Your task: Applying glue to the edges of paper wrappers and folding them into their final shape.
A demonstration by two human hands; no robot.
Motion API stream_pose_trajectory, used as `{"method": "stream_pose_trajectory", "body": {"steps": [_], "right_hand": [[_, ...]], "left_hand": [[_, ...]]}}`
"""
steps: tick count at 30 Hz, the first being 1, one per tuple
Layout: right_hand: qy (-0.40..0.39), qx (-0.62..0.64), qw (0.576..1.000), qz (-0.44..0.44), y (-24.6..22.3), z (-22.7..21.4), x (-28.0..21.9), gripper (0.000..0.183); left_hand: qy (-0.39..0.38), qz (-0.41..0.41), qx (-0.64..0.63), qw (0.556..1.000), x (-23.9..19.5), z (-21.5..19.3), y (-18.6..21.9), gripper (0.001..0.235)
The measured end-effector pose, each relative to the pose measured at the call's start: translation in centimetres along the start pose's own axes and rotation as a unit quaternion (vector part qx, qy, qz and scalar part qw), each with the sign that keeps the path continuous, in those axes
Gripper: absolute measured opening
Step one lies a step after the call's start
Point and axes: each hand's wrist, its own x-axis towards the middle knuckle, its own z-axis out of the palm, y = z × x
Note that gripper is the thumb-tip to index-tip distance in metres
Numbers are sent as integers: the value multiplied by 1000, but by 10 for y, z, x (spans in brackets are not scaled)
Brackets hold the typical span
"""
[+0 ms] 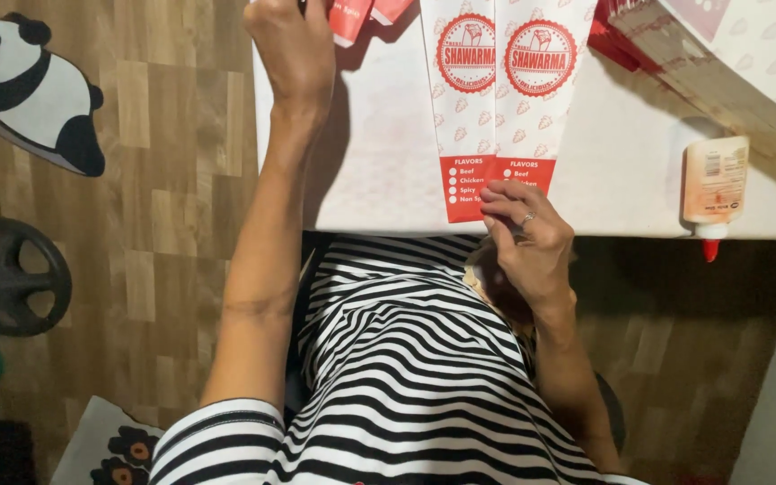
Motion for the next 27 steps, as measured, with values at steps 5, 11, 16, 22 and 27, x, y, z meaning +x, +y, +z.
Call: {"method": "stream_pose_trajectory", "body": {"steps": [5,11,16,22,27], "right_hand": [[-3,-8,1000,-1,1,1,-2,21],[-15,-44,998,-45,14,0,-1,16],[-16,-53,998,-42,10,2,-3,15],[7,-87,992,-92,16,14,-7,14],[28,-112,984,-138,0,31,-6,19]], "left_hand": [[-102,-221,-176,954,-41,-60,59,28],[-242,-338,-309,856,-104,-81,120,40],[-273,-297,-277,872,-113,-89,120,34],[-290,-268,-252,883,-123,-100,117,35],[-281,-253,-240,894,-138,-94,110,37]]}}
